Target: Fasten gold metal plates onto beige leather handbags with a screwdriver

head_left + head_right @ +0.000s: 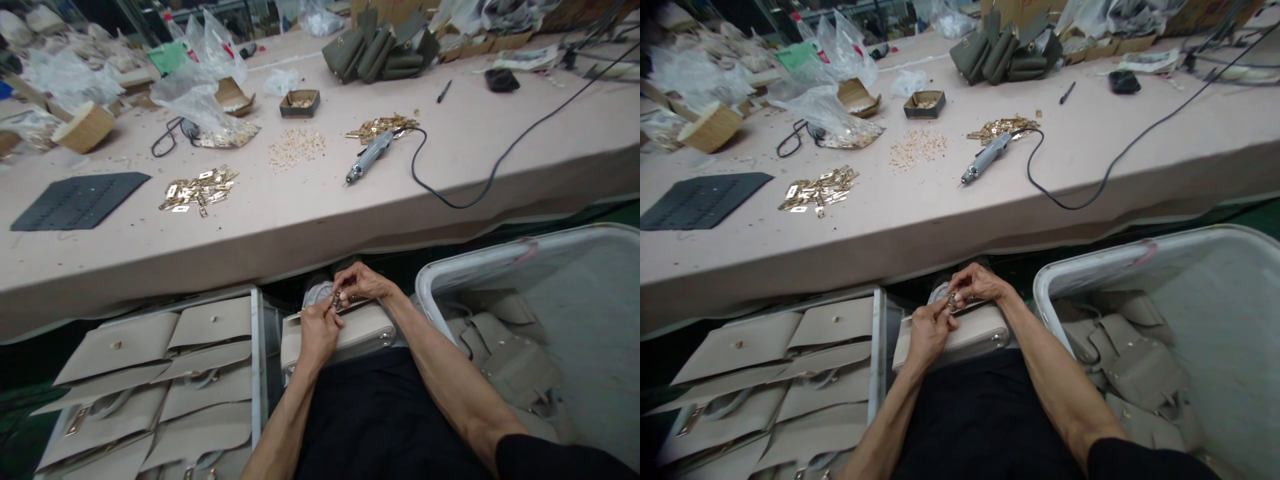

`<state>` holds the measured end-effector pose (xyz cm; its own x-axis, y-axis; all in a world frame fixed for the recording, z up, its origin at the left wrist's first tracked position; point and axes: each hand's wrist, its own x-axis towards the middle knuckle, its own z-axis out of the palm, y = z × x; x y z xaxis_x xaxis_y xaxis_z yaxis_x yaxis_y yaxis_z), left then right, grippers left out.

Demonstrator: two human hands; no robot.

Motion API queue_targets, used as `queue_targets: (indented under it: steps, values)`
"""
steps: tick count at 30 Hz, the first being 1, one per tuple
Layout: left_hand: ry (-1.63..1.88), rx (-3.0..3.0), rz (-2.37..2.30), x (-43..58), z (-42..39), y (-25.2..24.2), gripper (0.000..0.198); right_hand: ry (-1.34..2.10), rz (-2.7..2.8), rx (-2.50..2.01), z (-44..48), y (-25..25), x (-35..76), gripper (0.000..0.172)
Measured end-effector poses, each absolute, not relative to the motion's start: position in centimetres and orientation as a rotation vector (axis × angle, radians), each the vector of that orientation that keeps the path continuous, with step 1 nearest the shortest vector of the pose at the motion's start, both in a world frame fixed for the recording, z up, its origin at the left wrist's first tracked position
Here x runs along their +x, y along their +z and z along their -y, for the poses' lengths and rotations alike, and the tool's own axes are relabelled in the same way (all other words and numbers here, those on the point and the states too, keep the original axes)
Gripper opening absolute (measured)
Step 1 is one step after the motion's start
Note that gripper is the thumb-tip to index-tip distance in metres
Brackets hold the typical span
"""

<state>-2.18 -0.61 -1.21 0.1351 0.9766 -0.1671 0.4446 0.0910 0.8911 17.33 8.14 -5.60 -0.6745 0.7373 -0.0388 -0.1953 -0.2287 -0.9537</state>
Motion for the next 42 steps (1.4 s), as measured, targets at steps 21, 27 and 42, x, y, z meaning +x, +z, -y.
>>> queue_targets:
  steps: [21, 27, 42]
  values:
    - [0.832, 0.824, -1.278, -3.4, -0.2, -2.5, 0.033, 2.016, 1.448, -0.631, -8.0, -6.7, 17.0, 0.037]
    - [0.823, 0.840, -1.299, -3.4, -0.2, -2.8, 0.027, 2.028, 1.477, -0.614, -8.3, -6.8, 16.9, 0.037]
    - [0.823, 0.839, -1.310, -3.2, -0.6, -3.4, 0.022, 1.911, 1.557, -0.726, -7.9, -6.5, 17.2, 0.037]
